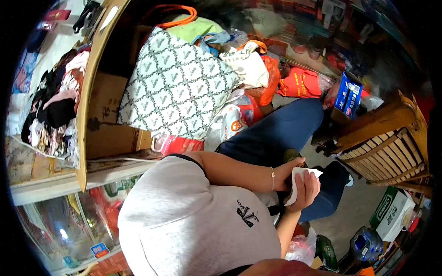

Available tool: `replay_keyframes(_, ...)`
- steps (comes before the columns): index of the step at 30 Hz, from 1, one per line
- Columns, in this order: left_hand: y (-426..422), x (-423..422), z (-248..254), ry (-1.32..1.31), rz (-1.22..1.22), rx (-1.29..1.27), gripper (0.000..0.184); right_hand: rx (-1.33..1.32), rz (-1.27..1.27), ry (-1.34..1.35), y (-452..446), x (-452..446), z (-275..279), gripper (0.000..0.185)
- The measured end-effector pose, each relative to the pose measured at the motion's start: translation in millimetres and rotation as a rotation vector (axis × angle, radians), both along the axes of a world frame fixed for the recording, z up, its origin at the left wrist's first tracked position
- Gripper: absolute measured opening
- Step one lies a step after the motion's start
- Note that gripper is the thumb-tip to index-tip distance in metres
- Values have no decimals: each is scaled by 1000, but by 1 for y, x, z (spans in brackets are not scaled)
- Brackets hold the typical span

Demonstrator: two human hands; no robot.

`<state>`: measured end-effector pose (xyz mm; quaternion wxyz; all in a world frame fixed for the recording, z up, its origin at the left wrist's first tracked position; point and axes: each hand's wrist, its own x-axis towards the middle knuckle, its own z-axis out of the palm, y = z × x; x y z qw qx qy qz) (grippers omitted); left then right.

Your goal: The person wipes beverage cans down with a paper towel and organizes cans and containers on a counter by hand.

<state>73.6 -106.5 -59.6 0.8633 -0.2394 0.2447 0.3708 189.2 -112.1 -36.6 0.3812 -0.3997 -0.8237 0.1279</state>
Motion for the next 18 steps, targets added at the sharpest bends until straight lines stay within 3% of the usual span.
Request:
replay_keyframes(3, 15, -4, 5, 101, -93, 26, 45, -79, -67, 171, 3, -10, 7, 35)
replay_keyframes(8, 26, -7, 18, 124, -48, -5, 42, -330, -176, 376, 10, -16, 22, 45)
replay_keyframes(12, 27, -1, 21, 142, -62, -45, 42, -428, -242, 318, 11, 1, 12, 49)
replay_keyframes(15, 26, 11, 21, 86, -71, -45, 40, -348, -313, 394, 4, 5, 8, 49)
replay_keyframes(18, 27, 11, 28, -7, -107, -34, 36, -613, -311, 941, -5, 5, -5, 59)
